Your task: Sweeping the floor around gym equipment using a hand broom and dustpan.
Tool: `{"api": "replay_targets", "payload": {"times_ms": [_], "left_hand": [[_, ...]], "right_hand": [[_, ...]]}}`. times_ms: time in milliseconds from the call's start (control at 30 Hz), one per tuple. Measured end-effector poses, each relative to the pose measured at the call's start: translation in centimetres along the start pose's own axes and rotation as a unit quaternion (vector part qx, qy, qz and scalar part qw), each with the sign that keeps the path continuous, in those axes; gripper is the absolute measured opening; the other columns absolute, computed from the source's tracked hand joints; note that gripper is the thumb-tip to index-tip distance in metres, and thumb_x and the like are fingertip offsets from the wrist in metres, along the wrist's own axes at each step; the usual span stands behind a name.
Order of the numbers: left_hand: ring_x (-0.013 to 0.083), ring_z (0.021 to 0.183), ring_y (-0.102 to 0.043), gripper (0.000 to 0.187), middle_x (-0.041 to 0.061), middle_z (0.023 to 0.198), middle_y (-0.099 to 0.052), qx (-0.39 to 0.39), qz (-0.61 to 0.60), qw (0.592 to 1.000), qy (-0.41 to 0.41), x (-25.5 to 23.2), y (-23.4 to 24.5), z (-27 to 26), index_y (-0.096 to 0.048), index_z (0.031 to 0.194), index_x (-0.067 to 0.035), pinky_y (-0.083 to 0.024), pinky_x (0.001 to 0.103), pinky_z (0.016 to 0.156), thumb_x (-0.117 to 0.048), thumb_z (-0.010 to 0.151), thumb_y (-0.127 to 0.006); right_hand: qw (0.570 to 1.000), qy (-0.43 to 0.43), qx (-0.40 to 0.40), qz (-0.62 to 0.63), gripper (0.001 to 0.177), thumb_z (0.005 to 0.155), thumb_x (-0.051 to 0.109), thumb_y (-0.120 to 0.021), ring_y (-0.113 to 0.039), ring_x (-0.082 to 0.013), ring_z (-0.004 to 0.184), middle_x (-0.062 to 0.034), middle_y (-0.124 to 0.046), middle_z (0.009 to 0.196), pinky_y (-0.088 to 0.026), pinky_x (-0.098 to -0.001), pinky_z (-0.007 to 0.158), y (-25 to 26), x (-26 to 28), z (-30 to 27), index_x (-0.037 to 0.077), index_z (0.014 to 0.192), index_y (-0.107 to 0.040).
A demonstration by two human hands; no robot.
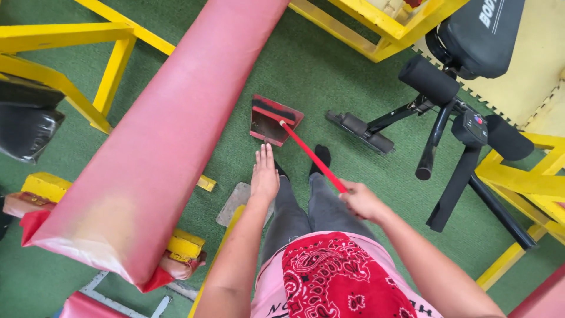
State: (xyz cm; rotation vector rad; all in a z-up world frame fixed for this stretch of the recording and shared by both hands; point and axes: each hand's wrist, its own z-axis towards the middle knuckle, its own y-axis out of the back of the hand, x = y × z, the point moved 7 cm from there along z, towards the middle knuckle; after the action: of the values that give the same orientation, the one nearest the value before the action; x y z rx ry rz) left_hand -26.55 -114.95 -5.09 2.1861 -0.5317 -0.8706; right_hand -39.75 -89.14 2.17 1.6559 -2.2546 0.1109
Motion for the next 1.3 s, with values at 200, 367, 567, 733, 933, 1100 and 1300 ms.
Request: {"api": "replay_targets", "payload": {"times_ms": [200, 367, 567, 733, 933, 1100, 1300], "left_hand": [[0.0411, 0.156, -0.015, 0.099, 0.020, 0.170, -0.007, 0.026, 0.030, 0.999, 0.020, 0.1, -0.8, 0.0, 0.000, 0.161, -0.004, -0.033, 0.050, 0.118, -0.010, 0.088, -0.067], [0.0412, 0.155, -0.015, 0.100, 0.019, 0.170, -0.007, 0.036, 0.033, 0.998, 0.032, -0.3, 0.3, -0.3, 0.000, 0.161, -0.005, -0.033, 0.050, 0.118, -0.009, 0.087, -0.068], [0.0422, 0.155, -0.016, 0.099, 0.019, 0.170, -0.007, 0.048, 0.040, 0.997, 0.036, -0.4, 1.0, 0.1, -0.001, 0.161, -0.006, -0.034, 0.052, 0.117, -0.010, 0.088, -0.068], [0.0421, 0.155, -0.017, 0.100, 0.017, 0.170, -0.007, 0.050, 0.039, 0.997, 0.042, 0.1, 0.2, 0.8, -0.001, 0.163, -0.008, -0.035, 0.052, 0.117, -0.009, 0.089, -0.069], [0.0416, 0.155, -0.017, 0.102, 0.017, 0.170, -0.006, 0.058, 0.049, 0.996, 0.045, -0.3, 0.5, 1.1, 0.000, 0.162, -0.007, -0.036, 0.051, 0.117, -0.011, 0.088, -0.069], [0.0413, 0.155, -0.017, 0.100, 0.017, 0.171, -0.006, 0.061, 0.061, 0.995, 0.048, -0.1, 0.2, 0.6, 0.001, 0.162, -0.007, -0.036, 0.051, 0.116, -0.011, 0.089, -0.068], [0.0412, 0.154, -0.020, 0.099, 0.019, 0.169, -0.010, 0.049, 0.063, 0.996, 0.038, 0.2, -0.1, 0.4, -0.002, 0.161, -0.004, -0.037, 0.050, 0.115, -0.012, 0.089, -0.068]], "right_hand": [[0.989, 0.074, -0.064, 0.106, 0.056, 0.095, 0.013, -0.056, -0.043, -0.0130, 0.041, -0.0002, -0.046, 0.058, -0.034, -0.0328, 0.036, 4.8, 7.3, 1.2, 0.020, 0.151, -0.049], [0.979, 0.143, -0.111, 0.089, 0.047, 0.099, 0.012, -0.053, -0.048, -0.0171, 0.042, -0.0043, -0.051, 0.061, -0.039, -0.0354, 0.038, 6.3, 13.1, 12.7, 0.007, 0.146, -0.051], [0.969, 0.120, -0.132, -0.170, 0.068, 0.089, 0.010, -0.052, -0.071, -0.0351, 0.062, -0.0260, -0.069, 0.091, -0.059, -0.0466, 0.058, -0.9, 6.4, 16.4, 0.009, 0.154, -0.035], [0.981, 0.068, -0.035, -0.177, 0.068, 0.094, 0.018, -0.053, -0.069, -0.0309, 0.056, -0.0214, -0.072, 0.083, -0.056, -0.0424, 0.055, -1.7, 3.1, 4.2, 0.018, 0.160, -0.034], [0.996, -0.004, 0.011, 0.089, 0.064, 0.094, 0.012, -0.059, -0.037, -0.0095, 0.043, 0.0036, -0.042, 0.057, -0.032, -0.0298, 0.038, 5.5, 4.1, -0.1, 0.028, 0.155, -0.048], [0.986, 0.095, -0.085, 0.110, 0.061, 0.097, 0.009, -0.054, -0.043, -0.0164, 0.040, -0.0041, -0.046, 0.056, -0.035, -0.0342, 0.038, 8.3, 8.8, 6.9, 0.018, 0.156, -0.042], [0.992, 0.033, -0.113, -0.036, 0.059, 0.093, 0.009, -0.051, -0.059, -0.0234, 0.047, -0.0112, -0.062, 0.067, -0.049, -0.0410, 0.043, 1.4, 5.8, 10.7, 0.013, 0.151, -0.046]]}}
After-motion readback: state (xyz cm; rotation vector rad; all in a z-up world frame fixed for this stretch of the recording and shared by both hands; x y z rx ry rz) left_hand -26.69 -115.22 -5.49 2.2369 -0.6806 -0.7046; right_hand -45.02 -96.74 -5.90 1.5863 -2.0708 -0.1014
